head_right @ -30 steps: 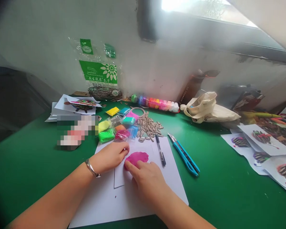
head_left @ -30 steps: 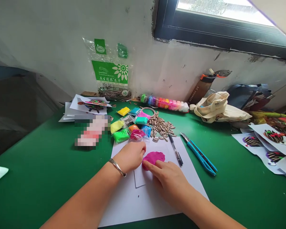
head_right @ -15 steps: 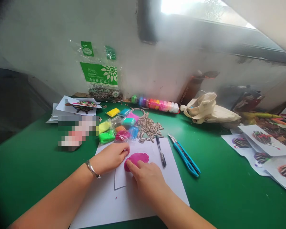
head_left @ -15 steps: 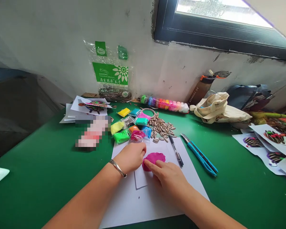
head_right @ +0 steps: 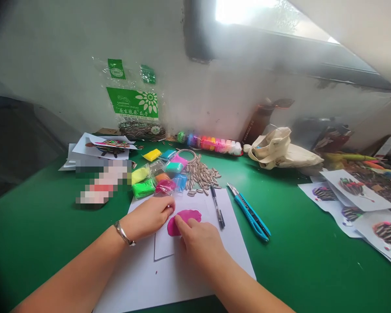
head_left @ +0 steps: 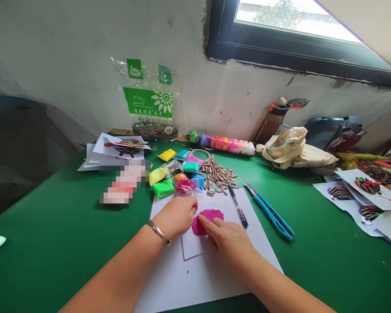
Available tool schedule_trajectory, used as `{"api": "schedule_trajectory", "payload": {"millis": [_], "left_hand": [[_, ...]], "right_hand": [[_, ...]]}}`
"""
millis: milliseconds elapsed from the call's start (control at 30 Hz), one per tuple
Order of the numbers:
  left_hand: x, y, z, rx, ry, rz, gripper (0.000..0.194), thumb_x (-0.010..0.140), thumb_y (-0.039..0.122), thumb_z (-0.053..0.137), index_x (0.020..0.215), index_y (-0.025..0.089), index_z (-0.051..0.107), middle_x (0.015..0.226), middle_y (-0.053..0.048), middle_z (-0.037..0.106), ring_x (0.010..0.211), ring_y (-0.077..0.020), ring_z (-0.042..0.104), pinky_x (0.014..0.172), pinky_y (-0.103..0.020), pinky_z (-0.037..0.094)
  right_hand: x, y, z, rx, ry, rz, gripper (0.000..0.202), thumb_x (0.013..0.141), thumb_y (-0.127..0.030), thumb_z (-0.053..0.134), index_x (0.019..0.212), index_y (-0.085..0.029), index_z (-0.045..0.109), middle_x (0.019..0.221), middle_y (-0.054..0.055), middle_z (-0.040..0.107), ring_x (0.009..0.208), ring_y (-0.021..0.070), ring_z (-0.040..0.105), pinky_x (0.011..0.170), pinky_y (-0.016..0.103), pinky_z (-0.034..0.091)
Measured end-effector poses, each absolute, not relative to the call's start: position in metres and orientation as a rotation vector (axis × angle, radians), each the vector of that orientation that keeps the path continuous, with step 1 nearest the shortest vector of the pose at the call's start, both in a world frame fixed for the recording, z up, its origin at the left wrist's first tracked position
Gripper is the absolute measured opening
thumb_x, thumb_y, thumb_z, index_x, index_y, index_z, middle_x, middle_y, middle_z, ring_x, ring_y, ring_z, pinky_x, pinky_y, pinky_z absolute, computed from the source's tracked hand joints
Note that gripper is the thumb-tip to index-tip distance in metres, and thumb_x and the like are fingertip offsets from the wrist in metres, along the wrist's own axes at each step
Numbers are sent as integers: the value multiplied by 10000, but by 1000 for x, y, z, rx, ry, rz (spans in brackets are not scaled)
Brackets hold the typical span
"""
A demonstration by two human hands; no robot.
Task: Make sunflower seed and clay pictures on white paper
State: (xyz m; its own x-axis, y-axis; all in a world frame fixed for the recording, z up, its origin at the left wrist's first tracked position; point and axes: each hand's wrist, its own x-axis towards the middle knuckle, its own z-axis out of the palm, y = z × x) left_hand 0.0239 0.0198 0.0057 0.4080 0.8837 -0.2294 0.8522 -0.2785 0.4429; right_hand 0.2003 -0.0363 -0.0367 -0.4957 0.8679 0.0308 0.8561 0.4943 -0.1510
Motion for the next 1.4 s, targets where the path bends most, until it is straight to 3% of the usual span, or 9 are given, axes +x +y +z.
{"api": "schedule_trajectory", "payload": {"millis": [367,567,833,1167,1400], "left_hand": [[25,21,4,2195,1477,70,212,860,170,385,800,213,584,797,-43,681,725,-198,604,595,-268,368],[25,21,2,2191,1493,64,207,852,167,389,796,217,582,780,-39,678,712,-200,599,572,-267,347],[25,21,1,2184,1493,59,212,865,188,384,820,219,589,801,-40,680,719,-198,599,576,-268,348],[25,21,1,2186,1483,67,206,875,200,385,800,218,577,792,-34,676,726,-194,601,587,-263,355],[26,21,1,2180,1493,69,197,878,203,384,821,215,571,804,-44,677,727,-198,603,572,-263,352]], "right_hand": [[206,-33,-34,-1507,-2499,380,579,755,-102,474,1316,-247,489,899,15,716,692,165,647,551,246,381],[200,-35,-27,-1548,-2507,343,430,855,-286,444,1273,-217,519,897,27,726,731,201,675,557,266,412],[199,-34,-27,-1702,-2534,352,469,905,-422,407,1336,-246,462,997,47,720,812,243,691,606,300,472],[199,-33,-20,-1780,-2524,334,430,917,-406,411,1304,-241,497,1011,54,714,813,247,691,634,312,489],[217,-37,-28,-1735,-2475,274,411,919,-377,407,1286,-227,517,898,49,722,727,213,689,580,276,454]]}}
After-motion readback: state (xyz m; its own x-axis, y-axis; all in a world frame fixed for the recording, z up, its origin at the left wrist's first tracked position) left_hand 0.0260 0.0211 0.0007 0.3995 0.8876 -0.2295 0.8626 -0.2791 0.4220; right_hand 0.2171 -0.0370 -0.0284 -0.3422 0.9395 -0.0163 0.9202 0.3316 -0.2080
